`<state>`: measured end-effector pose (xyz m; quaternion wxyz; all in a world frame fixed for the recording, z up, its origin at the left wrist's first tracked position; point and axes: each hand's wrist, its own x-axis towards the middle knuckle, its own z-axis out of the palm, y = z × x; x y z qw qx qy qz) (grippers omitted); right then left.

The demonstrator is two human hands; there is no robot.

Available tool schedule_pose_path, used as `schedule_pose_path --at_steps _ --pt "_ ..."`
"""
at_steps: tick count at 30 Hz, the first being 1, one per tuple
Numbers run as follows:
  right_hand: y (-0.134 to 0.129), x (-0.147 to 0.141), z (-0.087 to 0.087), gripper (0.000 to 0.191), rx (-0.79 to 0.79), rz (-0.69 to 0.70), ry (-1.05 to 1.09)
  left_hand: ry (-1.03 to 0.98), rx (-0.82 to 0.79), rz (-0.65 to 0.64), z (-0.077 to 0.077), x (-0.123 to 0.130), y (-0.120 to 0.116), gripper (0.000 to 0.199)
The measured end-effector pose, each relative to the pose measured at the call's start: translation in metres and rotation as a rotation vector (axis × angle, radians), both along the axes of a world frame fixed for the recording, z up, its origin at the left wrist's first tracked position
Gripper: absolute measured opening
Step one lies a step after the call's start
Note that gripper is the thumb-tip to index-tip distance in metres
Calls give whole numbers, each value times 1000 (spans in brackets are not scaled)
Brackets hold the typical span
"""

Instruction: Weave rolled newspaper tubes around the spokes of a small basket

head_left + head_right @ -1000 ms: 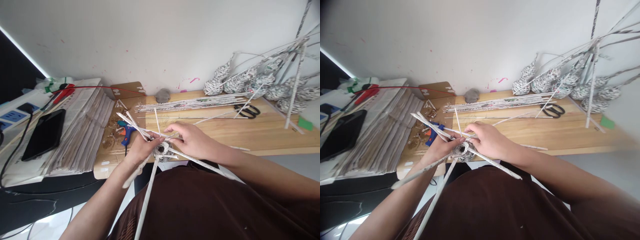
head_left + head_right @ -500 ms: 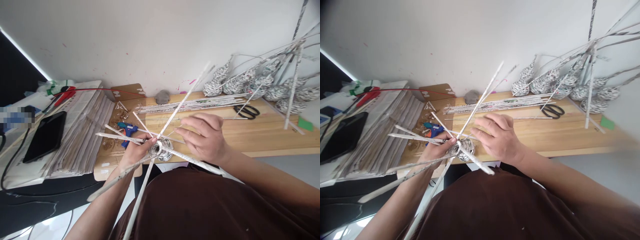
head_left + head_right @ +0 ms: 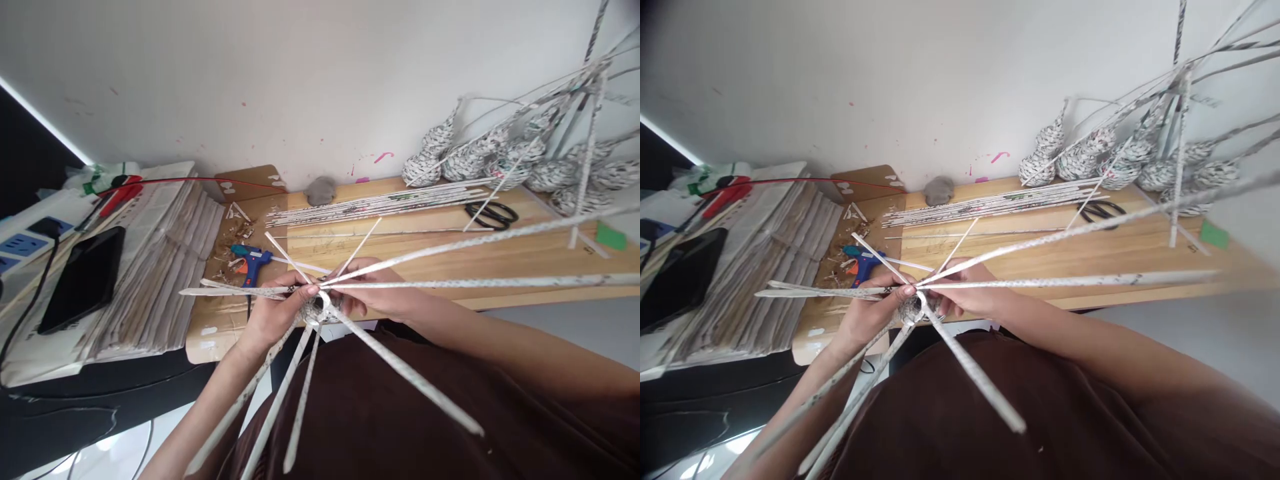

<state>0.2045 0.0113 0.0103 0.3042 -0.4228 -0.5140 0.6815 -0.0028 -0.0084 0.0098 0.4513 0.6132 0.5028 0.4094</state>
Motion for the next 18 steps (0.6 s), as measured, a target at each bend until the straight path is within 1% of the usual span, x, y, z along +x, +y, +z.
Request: schedule_pose_path --at_steps 2,4,8,10,13,15,18 --pt "0 -3 -3 20 17 -18 25 17 0 21 -2 1 -1 23" --pt "-1 -5 -7 21 2 -44 106 35 3 46 -3 1 -2 22" --pt "-3 -9 -8 25 -41 -144 224 81 13 66 3 3 -3 23" --pt "-5 -11 -7 24 -16 -179 234 102 30 89 7 5 -4 23" --pt "-7 -14 -6 23 29 -225 221 136 93 174 9 9 -5 22" --pt "-9 -15 -7 25 27 -223 197 145 127 225 8 12 -4 23" --pt "-10 -18 -10 27 30 -228 197 131 127 265 1 13 -3 26"
